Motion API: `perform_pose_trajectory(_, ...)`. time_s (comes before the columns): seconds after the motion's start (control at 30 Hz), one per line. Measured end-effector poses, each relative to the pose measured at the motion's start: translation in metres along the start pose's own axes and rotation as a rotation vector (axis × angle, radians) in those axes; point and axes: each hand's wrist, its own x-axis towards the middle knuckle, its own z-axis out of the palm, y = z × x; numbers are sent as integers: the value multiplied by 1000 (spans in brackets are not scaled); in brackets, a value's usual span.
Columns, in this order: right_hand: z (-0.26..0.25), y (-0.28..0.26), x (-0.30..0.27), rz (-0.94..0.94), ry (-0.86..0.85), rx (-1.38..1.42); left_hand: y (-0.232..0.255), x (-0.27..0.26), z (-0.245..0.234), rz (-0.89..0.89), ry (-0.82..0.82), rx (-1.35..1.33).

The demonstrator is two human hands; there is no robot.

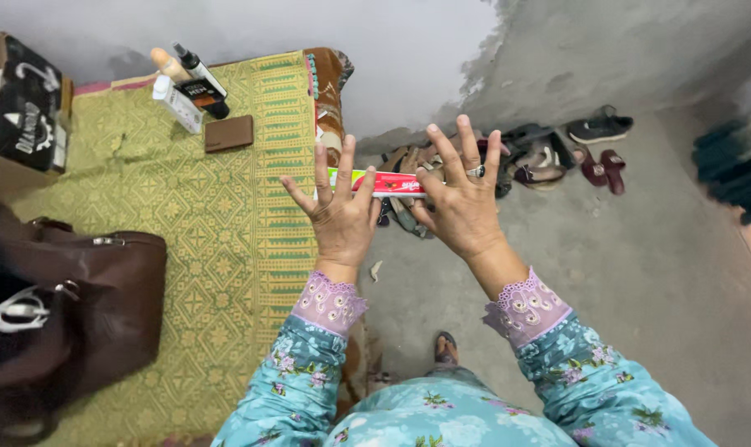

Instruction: The person unzips a brown handbag and removes several items one by one, placing them on the table. Items include a bottle, a small container, a wallet, and a tube. The person continues to remove items until the bag is mostly empty.

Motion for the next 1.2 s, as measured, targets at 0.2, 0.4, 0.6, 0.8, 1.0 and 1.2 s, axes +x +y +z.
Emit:
perform_pose_trajectory(0.2,0,35,7,-38,4,73,26,13,9,-23,35,72)
perform_pose_trajectory(0.4,17,43,24,-103,-16,116,19,18,12,-101,29,137)
perform_pose_trajectory(0.6,43,43,59,-186,1,151,-4,34,27,-183,40,150)
perform_pose_trajectory(0.8,81,44,111,-262,-47,158,-45,68,54,-242,83,162)
perform_pose_trajectory(1.0,125,44,159,-284,-42,169,-90,104,84,-252,108,139)
perform_pose_trajectory(1.2,166,45,197,-290,-86,182,-127,130,111,-247,112,208)
